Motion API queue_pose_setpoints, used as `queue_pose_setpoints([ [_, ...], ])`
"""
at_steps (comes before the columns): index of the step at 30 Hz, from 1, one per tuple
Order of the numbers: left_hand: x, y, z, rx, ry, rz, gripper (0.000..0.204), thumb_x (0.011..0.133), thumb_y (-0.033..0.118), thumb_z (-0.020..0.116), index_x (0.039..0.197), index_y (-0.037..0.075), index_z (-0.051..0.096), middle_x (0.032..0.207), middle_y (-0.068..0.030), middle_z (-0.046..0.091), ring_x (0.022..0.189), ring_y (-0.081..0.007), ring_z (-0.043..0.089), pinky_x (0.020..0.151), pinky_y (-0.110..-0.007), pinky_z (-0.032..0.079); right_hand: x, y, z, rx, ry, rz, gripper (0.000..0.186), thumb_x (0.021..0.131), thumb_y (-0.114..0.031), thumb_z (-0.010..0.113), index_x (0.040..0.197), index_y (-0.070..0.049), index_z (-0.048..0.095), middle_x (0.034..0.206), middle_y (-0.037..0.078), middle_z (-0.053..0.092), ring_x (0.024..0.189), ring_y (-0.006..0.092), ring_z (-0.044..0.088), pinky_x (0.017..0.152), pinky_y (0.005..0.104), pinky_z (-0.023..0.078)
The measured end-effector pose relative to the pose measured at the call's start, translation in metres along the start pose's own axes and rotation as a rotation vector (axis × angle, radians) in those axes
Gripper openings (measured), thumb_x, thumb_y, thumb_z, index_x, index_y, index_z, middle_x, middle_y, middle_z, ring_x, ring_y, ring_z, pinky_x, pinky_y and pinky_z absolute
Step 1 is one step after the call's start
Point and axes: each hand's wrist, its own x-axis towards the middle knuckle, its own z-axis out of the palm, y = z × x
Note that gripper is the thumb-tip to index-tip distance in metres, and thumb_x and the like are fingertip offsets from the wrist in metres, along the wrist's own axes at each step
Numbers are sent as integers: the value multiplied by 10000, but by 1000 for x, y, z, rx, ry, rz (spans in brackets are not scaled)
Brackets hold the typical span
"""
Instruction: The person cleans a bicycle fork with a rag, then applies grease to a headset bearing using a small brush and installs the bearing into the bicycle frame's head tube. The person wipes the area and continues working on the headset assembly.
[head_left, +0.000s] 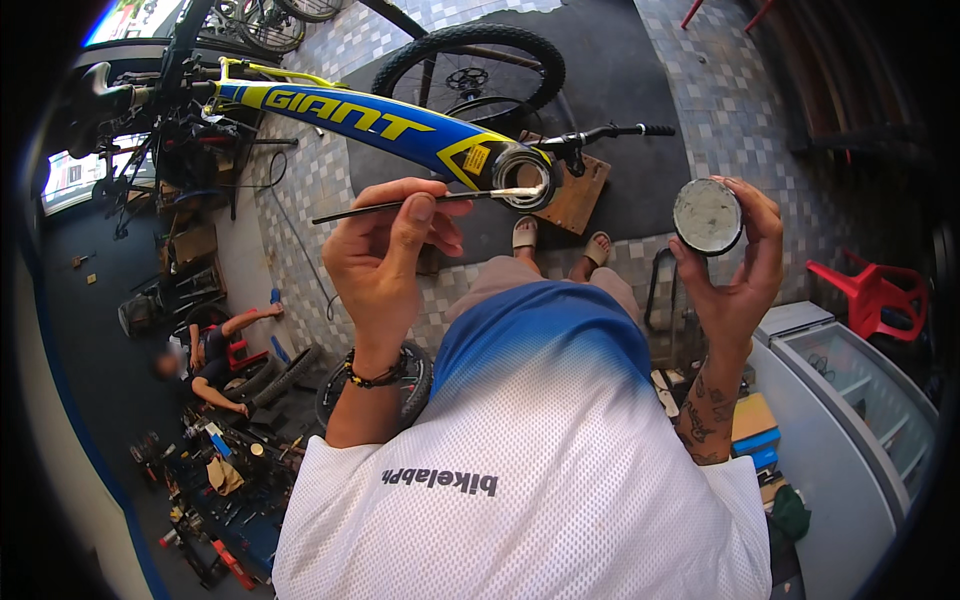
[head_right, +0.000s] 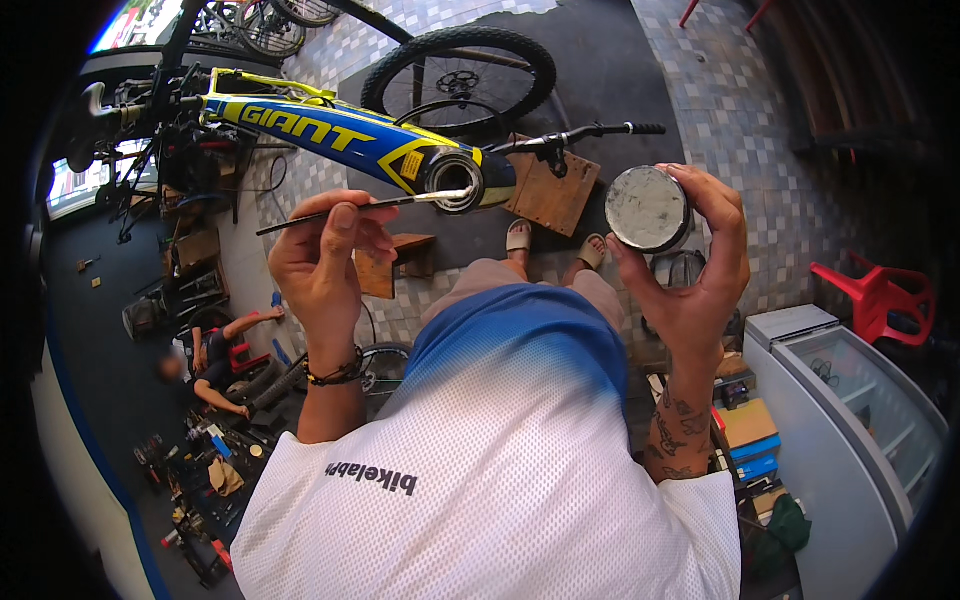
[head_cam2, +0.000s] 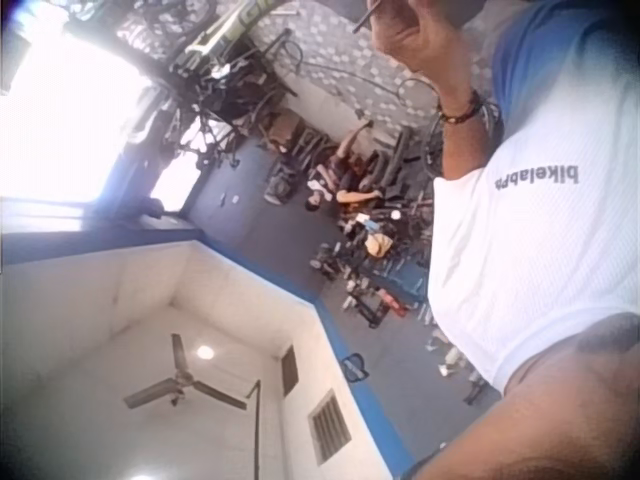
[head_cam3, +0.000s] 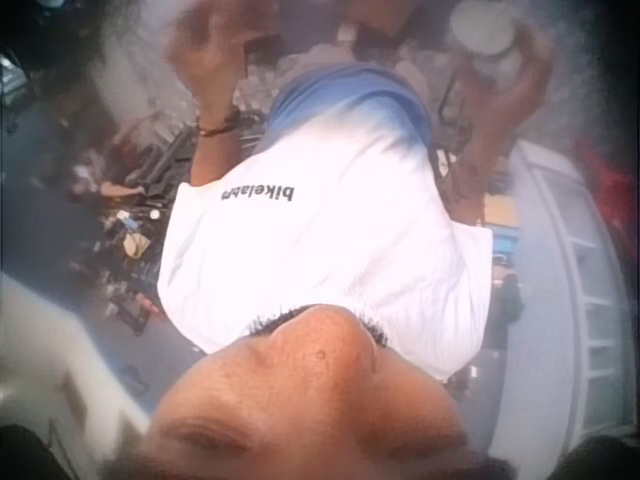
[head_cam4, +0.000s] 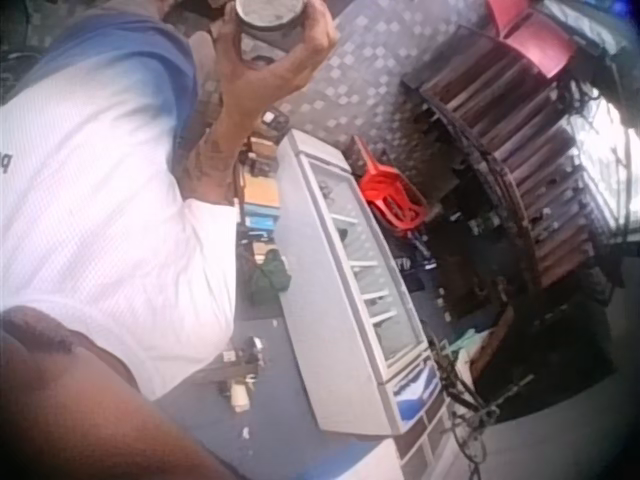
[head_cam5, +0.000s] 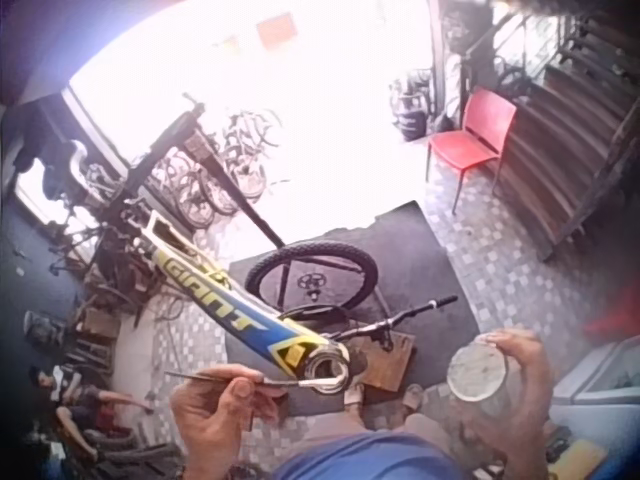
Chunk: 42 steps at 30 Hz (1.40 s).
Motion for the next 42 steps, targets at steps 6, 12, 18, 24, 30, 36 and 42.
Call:
queue_pose_setpoints([
  [6, 5, -3, -1, -23, 23, 28, 247, 1036, 130, 682, 1165, -80, 694, 975, -202, 783, 729, -149, 726, 663, -261, 599, -1, -2, 2, -10, 7, -5, 656, 723, -84, 909, 1298, -38, 596, 1274, 146, 666, 1199, 278, 657, 1044, 398, 528],
  [12, 7, -2, 0, 2, -52, 45, 214, 1030, 78, 678, 1171, -81, 701, 980, -192, 786, 741, -127, 718, 672, -239, 582, -2, -5, 6, -7, 23, 0, 661, 723, -76, 907, 1305, -40, 596, 1276, 145, 664, 1199, 273, 655, 1037, 394, 532],
  [18, 18, 11, -7, 104, -197, 29, 168, 1023, 29, 665, 1149, -69, 720, 981, -164, 790, 749, -107, 711, 675, -228, 576, -4, -6, 8, 3, 30, 1, 676, 716, -76, 912, 1311, -38, 592, 1277, 142, 666, 1199, 274, 654, 1042, 395, 529],
  [24, 44, 34, -13, 304, -420, 96, 157, 1006, 16, 669, 1139, -38, 732, 949, -98, 795, 719, -109, 715, 664, -230, 575, -8, -8, 7, 11, 42, 29, 689, 714, -78, 915, 1318, -37, 586, 1281, 143, 668, 1208, 276, 652, 1048, 401, 525],
  [30, 85, 66, -8, 598, -787, 357, 121, 975, 31, 681, 1085, 6, 724, 940, -95, 769, 735, -203, 741, 673, -311, 573, -12, -9, 5, -18, 31, 42, 697, 715, -78, 915, 1326, -41, 582, 1290, 145, 663, 1219, 277, 648, 1057, 408, 520],
  [36, 105, 81, 7, 734, -990, 593, 99, 945, 10, 681, 1034, 20, 724, 956, -106, 734, 840, -262, 737, 743, -366, 573, -19, -10, 3, -20, 43, 67, 702, 715, -76, 914, 1331, -44, 580, 1298, 138, 659, 1236, 275, 638, 1064, 412, 514],
  [42, 107, 92, 8, 916, -1067, 641, 103, 937, 18, 677, 1028, 55, 708, 981, -102, 710, 869, -269, 730, 748, -380, 578, -24, -11, 1, -44, 61, 78, 700, 717, -77, 912, 1330, -39, 577, 1302, 140, 653, 1231, 273, 636, 1063, 414, 514],
])
